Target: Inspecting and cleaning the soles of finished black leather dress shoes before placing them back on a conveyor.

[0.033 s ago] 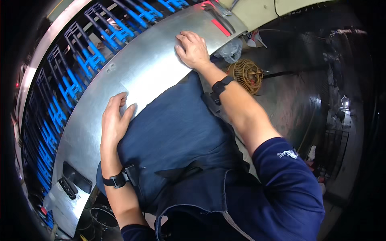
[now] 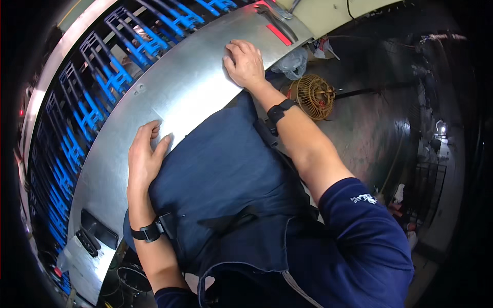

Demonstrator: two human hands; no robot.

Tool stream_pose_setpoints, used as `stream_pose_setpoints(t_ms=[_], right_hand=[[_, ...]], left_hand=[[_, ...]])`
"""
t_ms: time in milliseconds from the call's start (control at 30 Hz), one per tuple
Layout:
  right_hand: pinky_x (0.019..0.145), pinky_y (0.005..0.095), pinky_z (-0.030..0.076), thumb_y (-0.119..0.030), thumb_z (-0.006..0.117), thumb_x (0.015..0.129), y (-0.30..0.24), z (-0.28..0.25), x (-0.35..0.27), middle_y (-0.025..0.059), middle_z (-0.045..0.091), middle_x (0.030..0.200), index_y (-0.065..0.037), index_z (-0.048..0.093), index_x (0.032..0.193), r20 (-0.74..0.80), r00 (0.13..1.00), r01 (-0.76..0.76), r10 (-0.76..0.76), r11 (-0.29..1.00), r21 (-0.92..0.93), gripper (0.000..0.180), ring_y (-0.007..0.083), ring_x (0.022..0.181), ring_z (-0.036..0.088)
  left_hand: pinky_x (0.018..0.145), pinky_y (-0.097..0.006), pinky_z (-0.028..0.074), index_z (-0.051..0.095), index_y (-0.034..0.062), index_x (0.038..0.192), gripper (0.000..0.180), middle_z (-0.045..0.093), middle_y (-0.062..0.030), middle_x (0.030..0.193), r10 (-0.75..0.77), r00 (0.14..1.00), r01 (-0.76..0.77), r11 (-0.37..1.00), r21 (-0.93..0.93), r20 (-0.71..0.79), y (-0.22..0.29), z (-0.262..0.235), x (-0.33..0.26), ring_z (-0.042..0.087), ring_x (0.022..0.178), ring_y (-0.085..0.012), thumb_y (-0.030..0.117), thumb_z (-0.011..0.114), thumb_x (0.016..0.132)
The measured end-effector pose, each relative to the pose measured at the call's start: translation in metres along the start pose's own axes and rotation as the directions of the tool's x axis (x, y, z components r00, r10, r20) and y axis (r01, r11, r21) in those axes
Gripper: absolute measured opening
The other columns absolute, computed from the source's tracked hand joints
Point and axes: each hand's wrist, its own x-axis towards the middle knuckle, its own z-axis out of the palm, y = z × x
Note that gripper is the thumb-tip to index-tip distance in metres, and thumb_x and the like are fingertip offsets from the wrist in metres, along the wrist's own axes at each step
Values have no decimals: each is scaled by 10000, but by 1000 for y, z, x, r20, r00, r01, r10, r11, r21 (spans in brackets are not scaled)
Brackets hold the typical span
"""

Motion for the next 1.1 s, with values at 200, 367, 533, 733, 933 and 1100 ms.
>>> stream_pose_setpoints(t_ms=[200,367,533,733,933,1100], right_hand=[[1014,457,390,-234,633,842,-4,-2,0,108,609,1244,-65,673,1116,-51,998,-32,29,998,-57,324,292,1227,512],[1024,461,379,-230,630,849,-1,-4,0,123,591,1250,-39,664,1138,-25,999,-40,39,999,-34,348,290,1232,502],[1049,448,358,-234,626,866,0,-5,0,119,575,1274,-30,659,1166,5,997,-78,79,996,-31,364,279,1255,478],[1063,439,347,-232,612,882,1,-9,3,120,570,1284,-31,654,1200,26,997,-75,77,996,-55,379,275,1265,469],[1049,443,358,-236,608,879,2,-10,2,122,563,1293,-33,653,1199,33,996,-80,81,996,-44,381,278,1263,469],[1059,442,347,-244,607,882,3,-11,3,125,560,1295,-36,648,1210,43,996,-79,81,995,-54,391,274,1270,464]], left_hand=[[919,-392,513,618,22,1243,440,661,-157,1133,-31,999,31,1000,-4,-22,-4,5,-1,652,1035,-274,221,725,865],[919,-378,513,617,6,1252,437,663,-147,1130,-70,997,70,997,20,-29,-8,9,2,648,1013,-250,223,713,885],[907,-363,515,626,5,1244,422,672,-132,1102,-105,994,103,994,-40,-38,-13,13,3,642,983,-224,226,708,894],[898,-356,519,642,11,1237,411,678,-123,1076,-104,992,103,995,-14,-67,-9,15,5,640,954,-205,232,712,897],[899,-360,522,643,13,1238,411,674,-120,1077,-79,995,78,997,-12,-62,-11,16,5,640,952,-203,239,713,901],[900,-362,523,643,14,1235,407,670,-116,1070,-75,995,75,997,-7,-71,-9,17,4,638,954,-205,241,710,904]])
